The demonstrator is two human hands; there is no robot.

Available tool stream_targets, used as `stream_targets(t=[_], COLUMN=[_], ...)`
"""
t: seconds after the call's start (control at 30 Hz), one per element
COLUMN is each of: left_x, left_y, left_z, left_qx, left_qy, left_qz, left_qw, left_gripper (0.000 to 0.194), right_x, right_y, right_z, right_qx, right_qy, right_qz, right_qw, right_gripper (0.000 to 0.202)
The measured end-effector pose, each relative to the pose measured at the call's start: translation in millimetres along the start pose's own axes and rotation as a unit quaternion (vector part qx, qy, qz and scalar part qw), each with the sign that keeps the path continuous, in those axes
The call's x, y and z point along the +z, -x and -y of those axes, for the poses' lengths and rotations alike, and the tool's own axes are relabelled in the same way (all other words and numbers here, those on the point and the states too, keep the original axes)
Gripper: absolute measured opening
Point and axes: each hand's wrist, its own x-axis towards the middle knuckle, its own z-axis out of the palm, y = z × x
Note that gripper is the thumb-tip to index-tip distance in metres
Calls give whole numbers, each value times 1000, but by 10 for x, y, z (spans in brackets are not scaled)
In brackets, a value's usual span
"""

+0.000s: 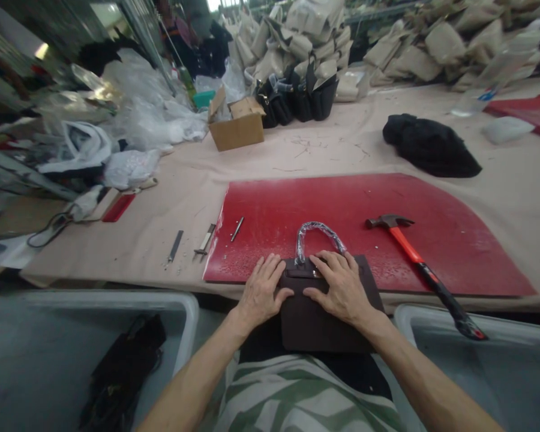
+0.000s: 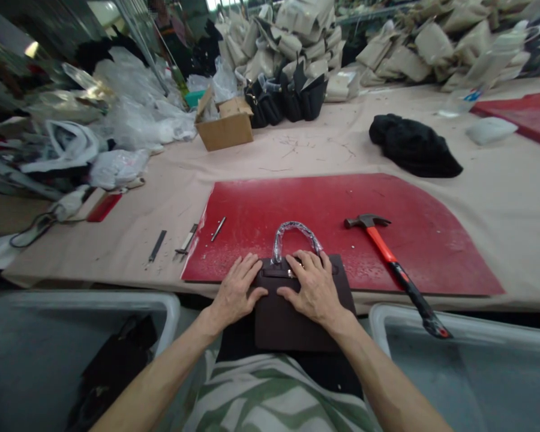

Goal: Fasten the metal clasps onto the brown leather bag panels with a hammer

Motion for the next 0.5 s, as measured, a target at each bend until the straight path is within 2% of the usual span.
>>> stream_targets(t=[0.17,0.3,0.4,0.5], left_x=[33,70,106,123], left_y=[-5,14,26,26], left_z=[-19,11,44,72], left_qx=[-9,11,36,56], left_qy=[-11,-19,-30,-44], left_qz=[-18,-36,-57,-68], left_qw=[1000,999,997,995], left_gripper=[60,58,56,58], right_x=[8,58,80,87], right_y=[-30,-89,-133,-164], right_z=[68,155,157,126], right_qx=[8,-1,3,21], right_qy=[27,13,-9,-30], right_qz=[11,12,22,27], right_qw=[1000,1000,1000,999], right_gripper=[85,92,88,77])
